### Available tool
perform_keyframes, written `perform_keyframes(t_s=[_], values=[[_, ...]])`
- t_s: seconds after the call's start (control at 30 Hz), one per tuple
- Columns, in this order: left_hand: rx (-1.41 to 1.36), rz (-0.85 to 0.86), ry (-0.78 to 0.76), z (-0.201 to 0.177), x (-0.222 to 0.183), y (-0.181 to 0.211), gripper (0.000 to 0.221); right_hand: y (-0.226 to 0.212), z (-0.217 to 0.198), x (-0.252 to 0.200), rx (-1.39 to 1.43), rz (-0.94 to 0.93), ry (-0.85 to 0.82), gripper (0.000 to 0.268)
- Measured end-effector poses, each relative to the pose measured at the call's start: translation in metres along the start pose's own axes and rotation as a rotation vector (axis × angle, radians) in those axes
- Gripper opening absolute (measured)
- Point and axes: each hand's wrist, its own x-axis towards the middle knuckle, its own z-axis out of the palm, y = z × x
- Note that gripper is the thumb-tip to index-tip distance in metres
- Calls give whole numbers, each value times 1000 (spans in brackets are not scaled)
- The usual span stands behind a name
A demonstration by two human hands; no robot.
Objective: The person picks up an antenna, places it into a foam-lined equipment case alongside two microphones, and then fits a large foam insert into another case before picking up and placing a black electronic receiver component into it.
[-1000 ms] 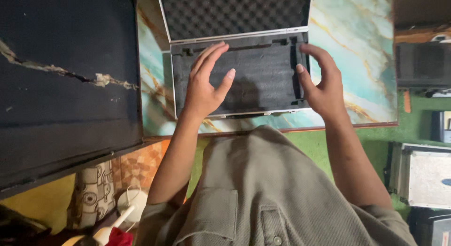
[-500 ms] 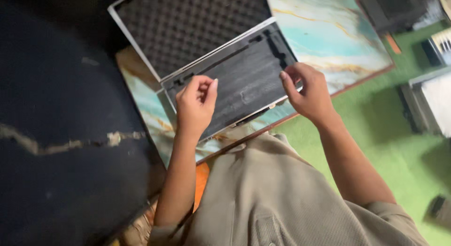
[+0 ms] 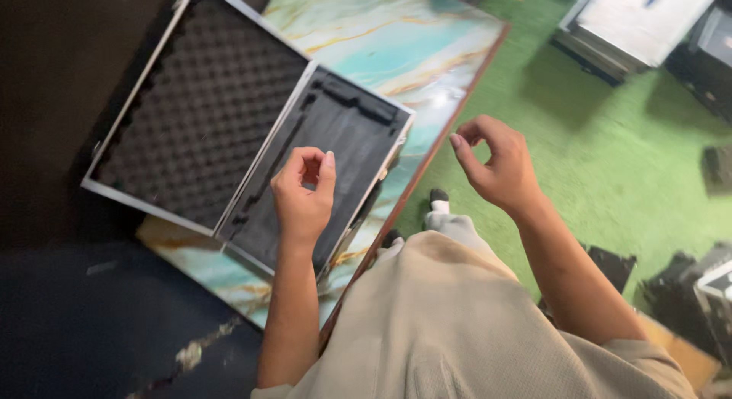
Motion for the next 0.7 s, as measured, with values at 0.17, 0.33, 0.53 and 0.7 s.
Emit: perform_keyframes(t_s=[0.17, 0.33, 0.53, 0.7], values=[[-117, 71, -163, 37, 23, 10, 8, 7, -45, -22, -45, 88, 154, 14], [-161, 92, -277, 80, 41, 21, 19, 28, -91, -44, -88, 208, 294, 16], [-320, 25, -386, 146, 56, 33, 25, 63, -151, -70, -8, 289, 444, 20], [-398, 23, -483, 209, 59, 46, 29, 93, -205, -92, 68, 387, 555, 22]])
